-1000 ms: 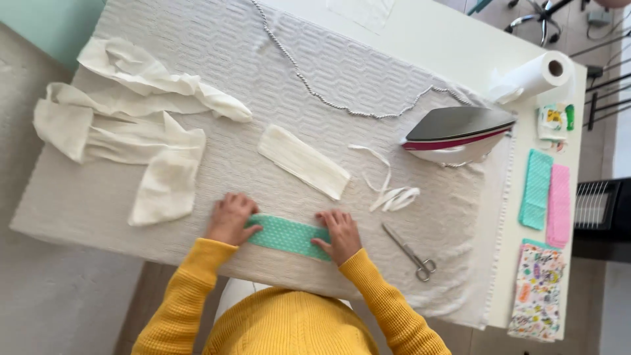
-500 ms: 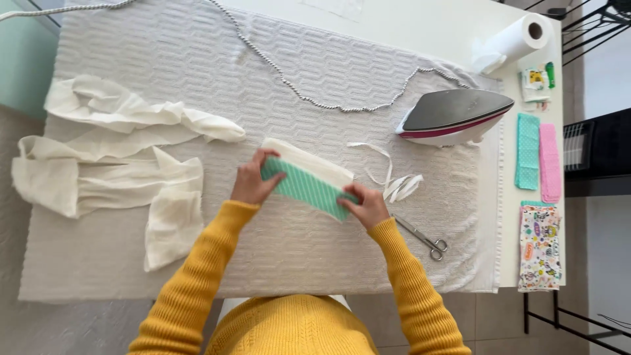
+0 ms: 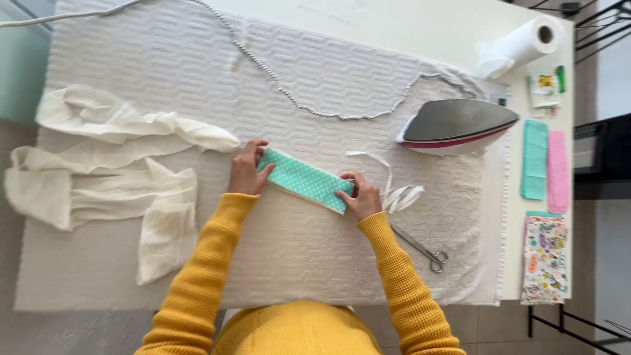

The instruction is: The person cuts a piece of white fabric using a patterned fabric as a template and scissors. They then iron the cut fabric piece and repeat the cutting process with another piece of white fabric.

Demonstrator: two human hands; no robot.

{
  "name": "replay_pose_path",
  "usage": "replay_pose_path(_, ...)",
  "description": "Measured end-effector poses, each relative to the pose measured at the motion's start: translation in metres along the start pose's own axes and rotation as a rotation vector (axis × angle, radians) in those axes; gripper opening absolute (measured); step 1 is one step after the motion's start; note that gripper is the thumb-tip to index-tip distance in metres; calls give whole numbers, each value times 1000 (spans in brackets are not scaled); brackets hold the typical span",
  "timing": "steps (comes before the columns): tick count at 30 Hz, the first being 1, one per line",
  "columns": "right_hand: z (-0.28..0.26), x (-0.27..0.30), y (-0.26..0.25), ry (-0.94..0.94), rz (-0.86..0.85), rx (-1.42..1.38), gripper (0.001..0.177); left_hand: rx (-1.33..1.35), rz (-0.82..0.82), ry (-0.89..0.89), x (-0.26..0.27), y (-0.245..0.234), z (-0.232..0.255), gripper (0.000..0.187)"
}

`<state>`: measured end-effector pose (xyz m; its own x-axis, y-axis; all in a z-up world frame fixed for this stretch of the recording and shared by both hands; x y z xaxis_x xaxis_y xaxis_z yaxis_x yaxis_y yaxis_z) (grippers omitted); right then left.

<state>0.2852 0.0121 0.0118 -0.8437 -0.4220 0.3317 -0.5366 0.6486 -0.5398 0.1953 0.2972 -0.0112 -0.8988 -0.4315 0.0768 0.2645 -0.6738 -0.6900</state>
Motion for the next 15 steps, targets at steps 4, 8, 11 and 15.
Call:
replay_pose_path(4, -7, 8, 7, -178, 37, 109, 47, -156, 286, 142, 51, -31, 17, 53)
replay_pose_path(8, -38, 42, 21, -380, 258, 157, 45, -420, 478, 8, 118, -88, -30, 42)
replay_pose_path(11, -65, 62, 64, -461, 170, -13, 36, -595, 524, -200, 150, -133, -73, 46)
replay_pose_path(15, -96, 68, 151, -541, -253, -156, 29, -456, 279, -466, 171, -144, -114, 56)
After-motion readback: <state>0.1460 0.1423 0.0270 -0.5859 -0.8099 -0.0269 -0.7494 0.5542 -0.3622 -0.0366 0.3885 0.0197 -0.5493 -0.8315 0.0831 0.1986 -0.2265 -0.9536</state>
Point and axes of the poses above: each hand's wrist, its own x-axis away from the middle knuckle, its own y-axis out of the palm, z = x × y, the point moved 3 cm from there along -x, towards the middle knuckle, and after that the axes turned 14 degrees about -x, right-handed, at the moved point
